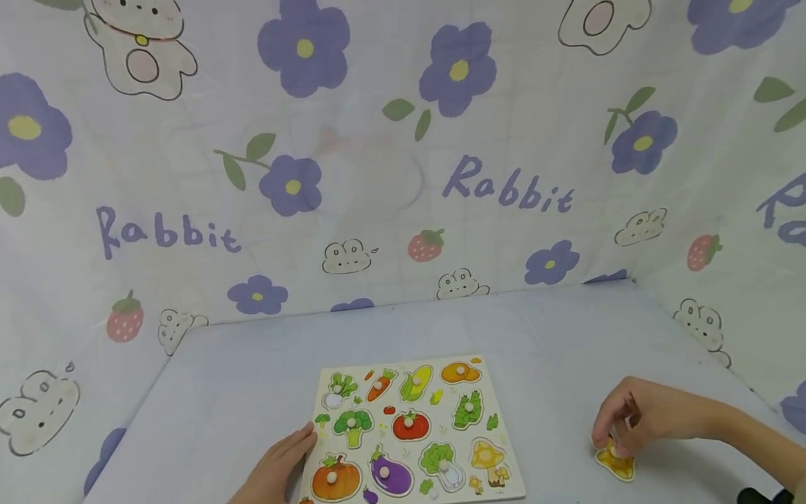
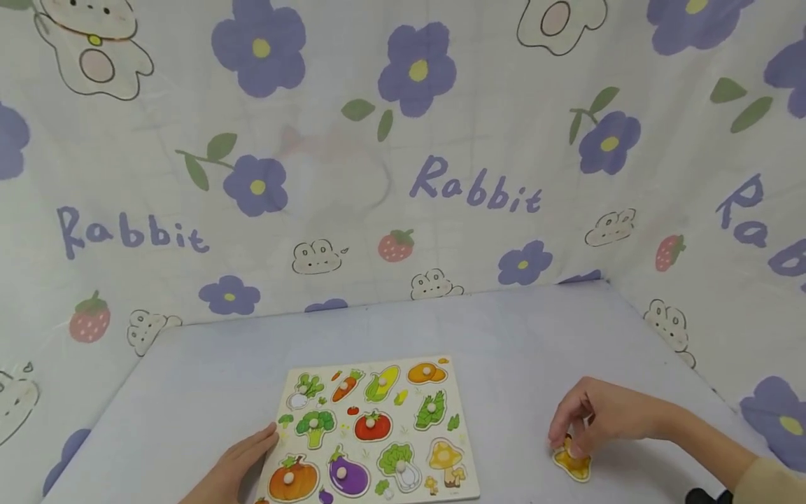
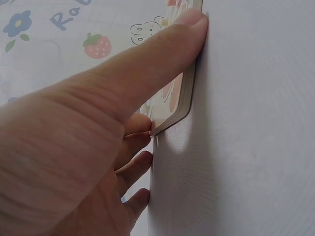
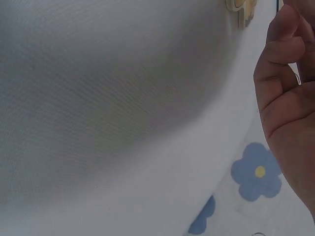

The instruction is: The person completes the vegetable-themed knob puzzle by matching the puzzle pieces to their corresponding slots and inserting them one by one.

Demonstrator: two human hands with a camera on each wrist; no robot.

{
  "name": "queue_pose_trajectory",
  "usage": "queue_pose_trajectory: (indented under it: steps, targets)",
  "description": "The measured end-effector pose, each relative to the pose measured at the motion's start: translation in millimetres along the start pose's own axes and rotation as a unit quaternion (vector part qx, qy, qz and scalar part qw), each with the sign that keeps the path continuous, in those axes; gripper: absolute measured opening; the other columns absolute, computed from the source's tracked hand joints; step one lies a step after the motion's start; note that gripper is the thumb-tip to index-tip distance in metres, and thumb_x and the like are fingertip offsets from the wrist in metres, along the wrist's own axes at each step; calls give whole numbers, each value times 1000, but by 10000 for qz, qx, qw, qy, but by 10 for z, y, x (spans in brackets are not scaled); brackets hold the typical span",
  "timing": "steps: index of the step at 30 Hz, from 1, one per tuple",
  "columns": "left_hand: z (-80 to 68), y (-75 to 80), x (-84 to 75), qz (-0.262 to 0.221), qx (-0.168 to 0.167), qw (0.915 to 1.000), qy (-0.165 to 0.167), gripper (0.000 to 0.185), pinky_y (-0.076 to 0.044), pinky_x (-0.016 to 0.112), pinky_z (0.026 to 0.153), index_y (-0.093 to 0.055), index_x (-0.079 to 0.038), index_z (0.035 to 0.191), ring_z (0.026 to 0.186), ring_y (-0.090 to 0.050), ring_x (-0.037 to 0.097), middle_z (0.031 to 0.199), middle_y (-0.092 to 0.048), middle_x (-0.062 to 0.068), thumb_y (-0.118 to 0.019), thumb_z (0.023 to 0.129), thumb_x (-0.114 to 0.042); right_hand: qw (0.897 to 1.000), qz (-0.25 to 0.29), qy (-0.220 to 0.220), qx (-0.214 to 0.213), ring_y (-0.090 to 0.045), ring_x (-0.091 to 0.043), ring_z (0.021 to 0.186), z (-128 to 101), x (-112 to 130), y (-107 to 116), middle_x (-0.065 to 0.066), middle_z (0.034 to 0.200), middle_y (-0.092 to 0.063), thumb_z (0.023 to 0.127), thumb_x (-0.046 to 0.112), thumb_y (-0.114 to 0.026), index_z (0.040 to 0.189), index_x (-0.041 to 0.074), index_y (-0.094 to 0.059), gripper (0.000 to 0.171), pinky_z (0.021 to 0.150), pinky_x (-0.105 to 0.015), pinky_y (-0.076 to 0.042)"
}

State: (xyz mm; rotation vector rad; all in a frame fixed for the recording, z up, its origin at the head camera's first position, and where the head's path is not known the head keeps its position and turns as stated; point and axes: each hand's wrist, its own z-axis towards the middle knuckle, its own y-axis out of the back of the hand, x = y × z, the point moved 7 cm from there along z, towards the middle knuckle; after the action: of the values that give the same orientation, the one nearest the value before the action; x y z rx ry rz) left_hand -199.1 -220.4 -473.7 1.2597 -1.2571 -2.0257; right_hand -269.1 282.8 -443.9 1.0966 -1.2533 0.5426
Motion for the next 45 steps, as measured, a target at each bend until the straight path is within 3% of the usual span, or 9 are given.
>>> queue_pose_trajectory:
  steps: [3,15,19,26,35,38,42,45]
  targets:
    - [-10,2,-13,62,-103,9999,-77,97,-45,57,98,-47,9,139,124,-46,45,144,-45,25,-82,73,-53,9997,158,-164,99,-60,-20,69,-2,-75,0,-20,99,-70,85,-7,-68,109,0,-73,25,62,-24,-53]
    - [15,-14,-25,-200,201,9993,263,99,-40,60,101,-44,9,142,128,-41,46,148,-40,25,-82,74,-52,9944,909,-221,498,-58,-15,71,-15,-163,-71,-28,101,-68,80,-13,-71,109,-7,-69,30,67,-21,-55]
    - [29,-9,-36,-472,319,9969,537,102,-35,64,104,-42,7,144,133,-36,46,151,-36,23,-83,73,-54,9961,740,-186,450,-58,-10,72,9,-151,-27,-27,98,-69,78,-12,-73,106,-6,-70,29,64,-19,-54]
    - [40,6,-64,-741,465,9918,936,105,-28,63,109,-39,3,147,138,-28,45,155,-31,19,-82,72,-56,9974,563,-125,440,-59,-12,70,33,-150,36,-24,96,-69,76,-11,-75,105,-3,-71,30,64,-21,-55]
    - [24,5,-66,-646,414,9936,834,106,-29,63,108,-40,4,147,137,-30,45,154,-33,19,-81,72,-59,9970,615,-178,438,-52,-8,68,48,-169,36,-24,92,-69,74,-12,-76,101,-4,-72,28,60,-15,-48]
    - [14,3,-62,-693,447,9929,862,105,-28,63,108,-40,4,147,138,-30,45,154,-33,20,-81,72,-57,9980,488,-79,383,-50,-11,65,65,-156,35,-22,90,-70,73,-11,-76,98,-3,-72,27,52,-18,-43]
    - [-2,-2,-61,-784,517,9910,956,104,-27,64,109,-39,3,147,139,-27,45,155,-31,19,-81,73,-57,10000,26,-5,84,-49,-18,63,110,-132,54,-15,87,-70,74,-4,-79,96,4,-73,24,46,-30,-39]
    - [-12,-4,-56,-741,515,9915,937,104,-27,63,109,-39,3,147,138,-28,45,155,-32,19,-80,73,-57,9991,-234,-198,-305,-50,-17,64,158,-120,66,-13,86,-71,74,2,-82,94,8,-73,22,49,-30,-41]
